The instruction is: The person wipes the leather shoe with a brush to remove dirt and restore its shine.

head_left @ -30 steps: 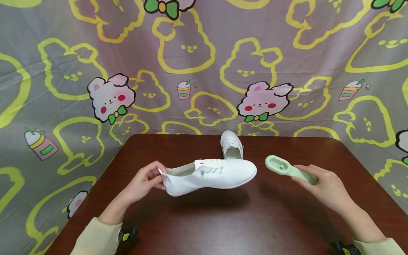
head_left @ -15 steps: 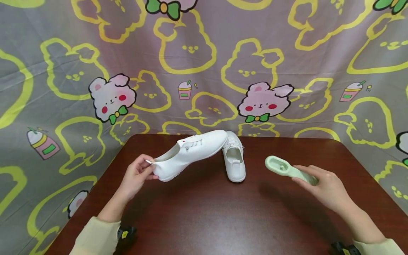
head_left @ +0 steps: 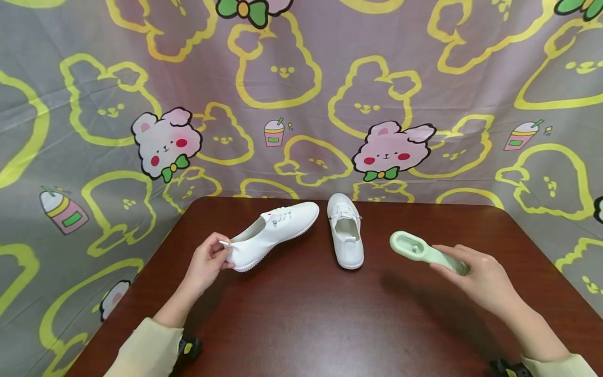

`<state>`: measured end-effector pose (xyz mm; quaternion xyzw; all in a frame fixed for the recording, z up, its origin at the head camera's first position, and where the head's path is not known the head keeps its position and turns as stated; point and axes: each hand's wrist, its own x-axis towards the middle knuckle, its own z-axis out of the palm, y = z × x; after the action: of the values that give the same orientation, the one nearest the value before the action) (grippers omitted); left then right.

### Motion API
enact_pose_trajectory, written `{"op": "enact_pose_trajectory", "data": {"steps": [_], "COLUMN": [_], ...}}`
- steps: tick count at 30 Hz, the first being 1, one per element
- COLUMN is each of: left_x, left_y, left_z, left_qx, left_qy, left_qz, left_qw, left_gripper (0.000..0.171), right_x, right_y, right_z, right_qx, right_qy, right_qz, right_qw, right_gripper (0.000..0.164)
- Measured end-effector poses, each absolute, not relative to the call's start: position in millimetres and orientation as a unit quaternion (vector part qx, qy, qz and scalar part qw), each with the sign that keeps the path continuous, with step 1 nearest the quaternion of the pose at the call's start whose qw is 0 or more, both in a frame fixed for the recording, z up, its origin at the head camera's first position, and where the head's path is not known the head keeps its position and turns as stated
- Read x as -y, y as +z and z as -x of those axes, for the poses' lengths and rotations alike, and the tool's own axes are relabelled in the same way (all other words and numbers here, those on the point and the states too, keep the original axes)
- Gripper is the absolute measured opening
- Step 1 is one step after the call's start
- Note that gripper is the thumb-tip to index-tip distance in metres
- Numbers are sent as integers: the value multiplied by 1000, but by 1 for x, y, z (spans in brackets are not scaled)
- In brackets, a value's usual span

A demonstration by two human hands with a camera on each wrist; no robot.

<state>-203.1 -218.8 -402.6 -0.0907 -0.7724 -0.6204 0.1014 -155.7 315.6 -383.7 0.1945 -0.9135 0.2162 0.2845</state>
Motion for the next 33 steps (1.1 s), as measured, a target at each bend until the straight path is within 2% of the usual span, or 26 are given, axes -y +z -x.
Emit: {"op": "enact_pose_trajectory", "data": {"steps": [10, 17, 33], "left_x": [202, 200, 199], "left_y": [-412, -419, -412], "left_z": [206, 208, 214], "left_qx": [775, 783, 810], "left_qy": [-624, -616, -533], "left_qz": [66, 82, 229], "left_qw": [73, 21, -83], "left_gripper": [12, 13, 22], "right_x": [-318, -319, -317], "right_y": [-385, -386, -386], "right_z": [154, 154, 155], "right_qx": [914, 910, 908], "right_qy": [215, 219, 219], "right_qz": [-192, -196, -200], "right_qw": [286, 293, 297], "right_gripper": [39, 38, 38]}}
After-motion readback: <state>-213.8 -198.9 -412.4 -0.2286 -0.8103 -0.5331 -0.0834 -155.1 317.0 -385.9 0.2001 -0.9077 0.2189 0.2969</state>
